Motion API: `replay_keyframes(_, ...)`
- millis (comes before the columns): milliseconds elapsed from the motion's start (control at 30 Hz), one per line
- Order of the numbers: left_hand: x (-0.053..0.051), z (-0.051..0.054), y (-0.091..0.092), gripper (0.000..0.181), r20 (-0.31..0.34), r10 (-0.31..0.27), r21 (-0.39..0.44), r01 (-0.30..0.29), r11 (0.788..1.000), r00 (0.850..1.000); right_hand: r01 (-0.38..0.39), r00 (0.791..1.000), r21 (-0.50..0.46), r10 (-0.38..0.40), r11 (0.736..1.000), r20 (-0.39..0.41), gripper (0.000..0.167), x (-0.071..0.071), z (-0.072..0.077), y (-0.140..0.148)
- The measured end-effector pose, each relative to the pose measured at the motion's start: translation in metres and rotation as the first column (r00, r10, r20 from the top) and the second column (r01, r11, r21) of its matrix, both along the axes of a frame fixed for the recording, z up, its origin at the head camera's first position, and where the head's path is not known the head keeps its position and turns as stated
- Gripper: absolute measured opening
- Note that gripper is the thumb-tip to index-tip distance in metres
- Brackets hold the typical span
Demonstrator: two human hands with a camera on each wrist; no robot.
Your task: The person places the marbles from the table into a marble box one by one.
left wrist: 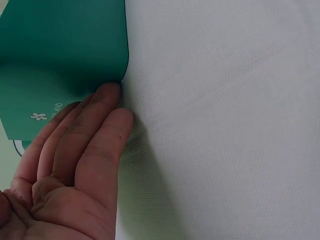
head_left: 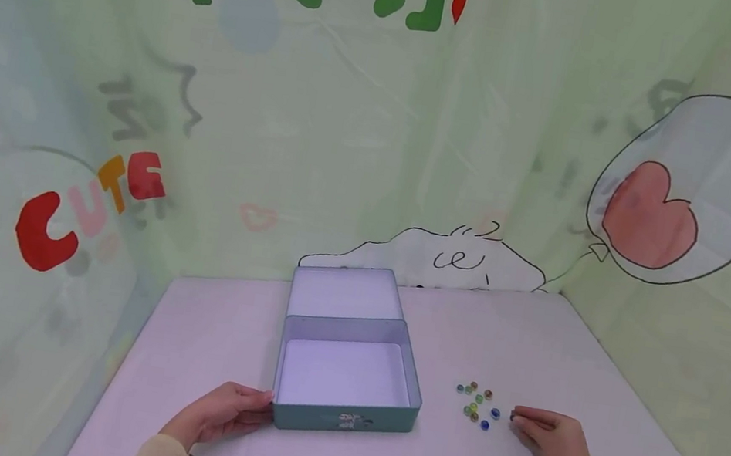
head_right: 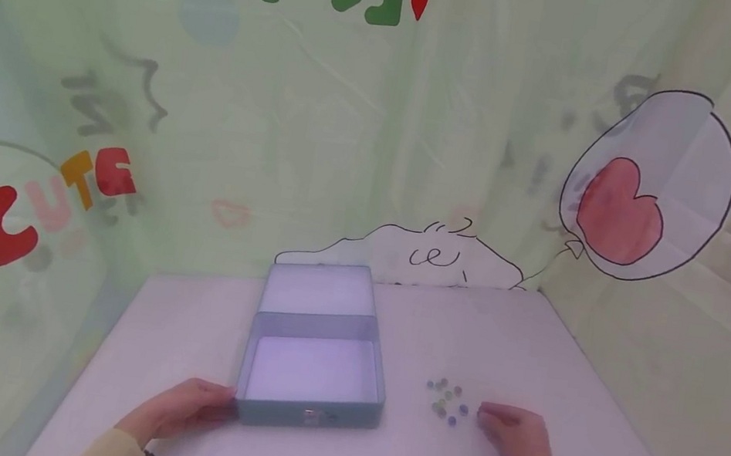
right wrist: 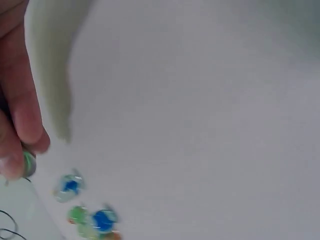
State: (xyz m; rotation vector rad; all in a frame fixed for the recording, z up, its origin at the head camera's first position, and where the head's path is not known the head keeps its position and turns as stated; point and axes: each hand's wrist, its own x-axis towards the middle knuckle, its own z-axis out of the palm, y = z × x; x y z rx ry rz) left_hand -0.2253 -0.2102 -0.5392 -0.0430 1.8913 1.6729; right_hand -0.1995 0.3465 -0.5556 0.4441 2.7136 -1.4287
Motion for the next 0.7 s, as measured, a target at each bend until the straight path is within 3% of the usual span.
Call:
replay_keyframes(167,-0.002,-0.002,-0.001,0.050,-0.007,-0.016,0.008,0.016,1.000,1.000,0.011,0.999,-0.239,-0.002,0.971,0.036,0.056,0.000,0.003,0.016)
replay_keyframes(267,-0.002,-0.002,-0.003,0.049,-0.011,-0.013,0.007,0.013,1.000,1.000,-0.037,0.999,-0.319,0.045,0.947,0.018,0.055,-0.006,0.009,0.011)
replay_keyframes(433,-0.002,0.003,-0.002,0.047,-0.018,-0.010,0.002,0.010,1.000,1.000,-0.158,0.987,-0.337,0.151,0.928,-0.050,0.048,-0.026,0.026,-0.020)
replay_keyframes(700,0.000,0.002,0.000,0.047,-0.017,0.004,-0.001,-0.004,1.000,1.000,-0.301,0.954,-0.264,0.289,0.916,-0.083,0.038,-0.066,0.060,-0.108)
